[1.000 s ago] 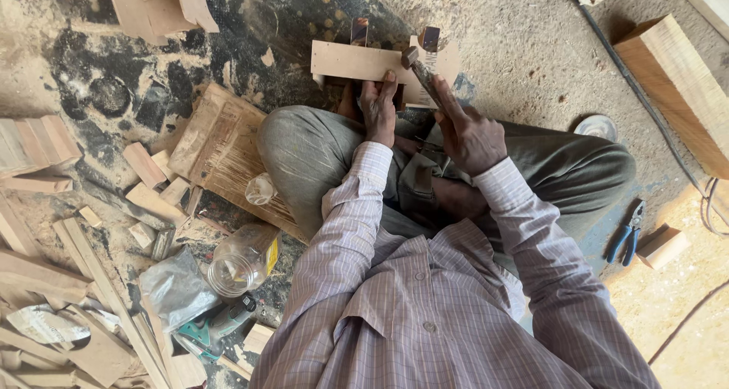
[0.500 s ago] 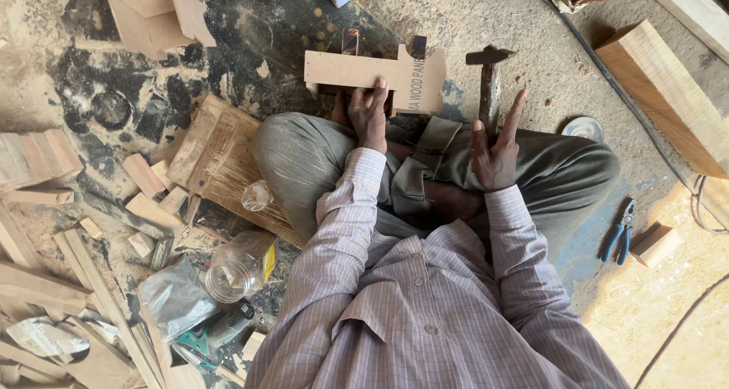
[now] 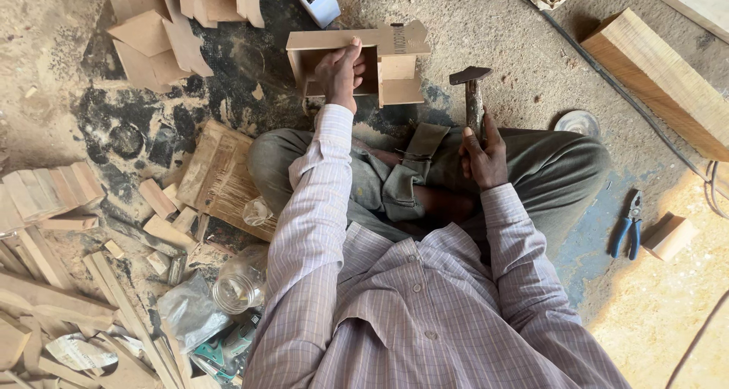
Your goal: The person sits on the workshop floor assembling small wooden boxes. They fit wooden panels and dividers together on their lap, tap pieces into place, and use a hammer to drive nails into the joints while turning the boxes to work on different sides.
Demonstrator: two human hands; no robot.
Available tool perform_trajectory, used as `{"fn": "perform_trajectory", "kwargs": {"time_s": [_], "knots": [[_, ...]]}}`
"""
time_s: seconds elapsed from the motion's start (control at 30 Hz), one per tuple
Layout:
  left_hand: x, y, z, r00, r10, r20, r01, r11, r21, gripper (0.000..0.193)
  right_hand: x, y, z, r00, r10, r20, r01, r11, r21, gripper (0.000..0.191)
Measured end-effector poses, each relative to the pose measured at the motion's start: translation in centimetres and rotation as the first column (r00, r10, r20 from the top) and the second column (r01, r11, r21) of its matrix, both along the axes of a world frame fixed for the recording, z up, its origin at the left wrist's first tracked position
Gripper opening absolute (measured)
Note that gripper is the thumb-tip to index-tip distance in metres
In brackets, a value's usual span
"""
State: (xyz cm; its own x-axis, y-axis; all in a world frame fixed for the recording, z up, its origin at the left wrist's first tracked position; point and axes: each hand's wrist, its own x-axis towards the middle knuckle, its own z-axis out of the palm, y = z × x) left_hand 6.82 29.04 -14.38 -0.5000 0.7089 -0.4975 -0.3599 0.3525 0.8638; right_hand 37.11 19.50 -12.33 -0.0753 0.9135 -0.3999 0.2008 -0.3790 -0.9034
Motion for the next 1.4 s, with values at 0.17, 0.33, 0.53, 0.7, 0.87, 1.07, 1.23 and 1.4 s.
{"fn": "perform_trajectory", "kwargs": {"time_s": [0.17,0.33,0.53,0.7,0.87,1.07,1.23,1.4], "knots": [[1.0,2.7,-0.5,0.968,-0.139,-0.208,0.115,0.986,-0.121,0.061,0.8,0.3,-0.2,0.993,-0.064,-0.101,0.062,0.998,-0.021,0.062],[1.7,0.8,-0.7,0.739,-0.383,-0.553,0.464,0.886,0.006,0.093,1.1,0.7,-0.6,0.979,-0.112,-0.168,0.106,0.993,-0.046,0.064],[4.4,-2.1,-0.6,0.463,-0.532,-0.709,0.502,0.816,-0.285,0.079,1.4,1.3,-0.9,0.962,-0.153,-0.226,0.134,0.986,-0.098,0.063],[6.9,-2.6,-0.5,0.33,-0.238,-0.913,0.485,0.873,-0.052,0.073,1.5,1.7,-0.5,0.941,-0.197,-0.275,0.168,0.978,-0.124,0.054],[9.3,0.2,1.8,0.353,-0.63,-0.692,0.4,0.77,-0.497,0.05,1.7,1.9,0.0,0.904,-0.267,-0.333,0.22,0.96,-0.173,0.044],[14.5,11.3,2.3,0.551,-0.705,-0.446,0.496,0.707,-0.504,0.059,2.2,2.7,-0.3,0.755,-0.418,-0.505,0.328,0.908,-0.261,0.014],[15.1,19.6,2.2,-0.047,-0.24,-0.97,0.614,0.759,-0.218,0.036,2.7,3.7,-0.7,0.654,-0.444,-0.613,0.303,0.896,-0.325,0.007],[9.7,20.0,2.6,0.407,-0.418,-0.812,0.571,0.81,-0.131,0.025,2.6,4.4,-1.1,0.681,-0.418,-0.602,0.255,0.905,-0.34,0.007]]}}
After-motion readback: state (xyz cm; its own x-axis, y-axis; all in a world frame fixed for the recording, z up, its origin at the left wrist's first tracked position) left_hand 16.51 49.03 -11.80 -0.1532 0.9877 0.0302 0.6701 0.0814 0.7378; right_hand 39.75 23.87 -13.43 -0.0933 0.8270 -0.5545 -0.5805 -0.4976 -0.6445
